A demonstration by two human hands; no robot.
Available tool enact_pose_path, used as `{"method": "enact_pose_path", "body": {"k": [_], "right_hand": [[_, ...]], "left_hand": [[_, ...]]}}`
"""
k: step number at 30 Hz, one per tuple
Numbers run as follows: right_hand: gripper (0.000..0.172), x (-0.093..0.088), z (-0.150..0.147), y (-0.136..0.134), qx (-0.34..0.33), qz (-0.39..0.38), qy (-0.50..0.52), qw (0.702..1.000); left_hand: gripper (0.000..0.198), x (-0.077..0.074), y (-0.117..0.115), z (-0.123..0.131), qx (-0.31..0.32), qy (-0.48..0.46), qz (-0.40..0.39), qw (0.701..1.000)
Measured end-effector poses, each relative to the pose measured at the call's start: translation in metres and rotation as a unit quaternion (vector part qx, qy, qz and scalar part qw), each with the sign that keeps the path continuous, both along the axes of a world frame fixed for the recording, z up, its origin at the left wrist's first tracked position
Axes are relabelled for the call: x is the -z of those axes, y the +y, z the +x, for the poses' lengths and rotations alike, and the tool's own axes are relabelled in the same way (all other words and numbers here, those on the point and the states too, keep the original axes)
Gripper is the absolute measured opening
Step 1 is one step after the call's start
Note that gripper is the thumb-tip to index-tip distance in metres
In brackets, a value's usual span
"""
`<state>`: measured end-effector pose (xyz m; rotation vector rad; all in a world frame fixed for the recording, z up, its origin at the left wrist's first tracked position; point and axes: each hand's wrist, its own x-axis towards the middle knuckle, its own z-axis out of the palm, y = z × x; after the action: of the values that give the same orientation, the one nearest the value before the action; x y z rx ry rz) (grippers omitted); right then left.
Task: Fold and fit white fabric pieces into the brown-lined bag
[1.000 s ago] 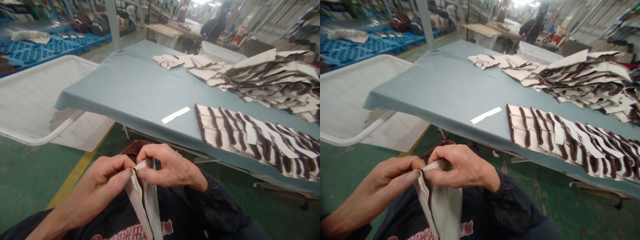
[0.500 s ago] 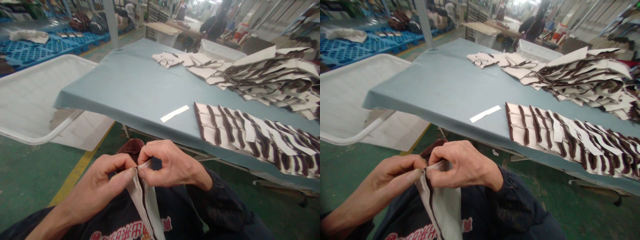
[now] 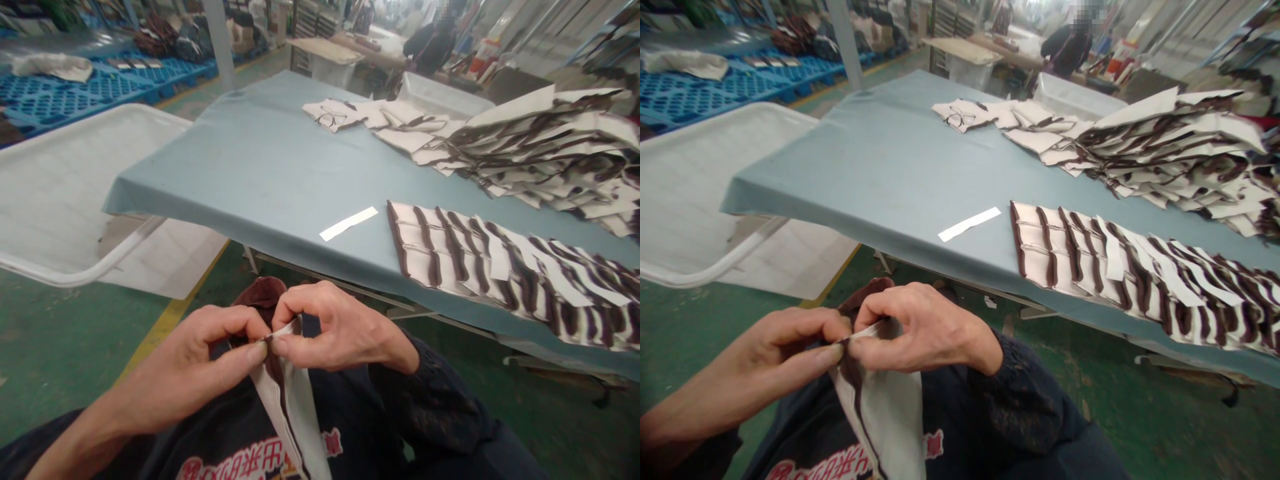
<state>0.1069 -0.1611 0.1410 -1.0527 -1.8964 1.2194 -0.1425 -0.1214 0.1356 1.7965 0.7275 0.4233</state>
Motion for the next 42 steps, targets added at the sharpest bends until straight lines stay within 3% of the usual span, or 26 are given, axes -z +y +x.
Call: {"method": "enact_pose_path", "body": {"k": [6,12,18,22,27,30,33,38,42], "right_hand": [[0.01,-0.003,-0.005,-0.004,0.011,0.049,-0.057,0.997],[0.01,0.002,-0.007,-0.001,0.014,0.088,-0.067,0.994],[0.035,0.014,-0.001,0.011,-0.051,0.008,-0.012,0.999],[0.038,0.016,-0.005,0.012,-0.048,0.004,-0.007,0.999],[0.02,0.01,-0.014,0.006,-0.045,0.057,-0.056,0.996],[0.009,-0.001,-0.019,0.005,-0.026,0.041,-0.113,0.992],[0.016,-0.014,-0.025,0.007,-0.013,0.021,-0.191,0.981],[0.025,-0.023,-0.027,0.015,-0.021,0.009,-0.222,0.975],[0.02,-0.022,-0.023,0.015,-0.044,-0.033,-0.183,0.982]], "left_hand": [[0.029,-0.008,0.009,0.004,0.012,0.059,-0.019,0.998],[0.033,0.008,0.009,-0.008,0.012,0.047,-0.056,0.997],[0.039,0.019,0.01,-0.024,0.039,0.013,-0.113,0.993],[0.038,0.017,0.009,-0.026,0.045,0.003,-0.126,0.991],[0.026,0.007,0.008,-0.021,0.048,0.042,0.012,0.998],[0.024,0.003,0.008,-0.021,0.051,0.042,0.118,0.991],[0.025,0.002,0.007,-0.024,0.026,0.024,0.198,0.98],[0.021,0.002,0.006,-0.026,0.03,0.005,0.24,0.97],[0.017,0.002,0.005,-0.026,0.035,0.007,0.261,0.965]]}}
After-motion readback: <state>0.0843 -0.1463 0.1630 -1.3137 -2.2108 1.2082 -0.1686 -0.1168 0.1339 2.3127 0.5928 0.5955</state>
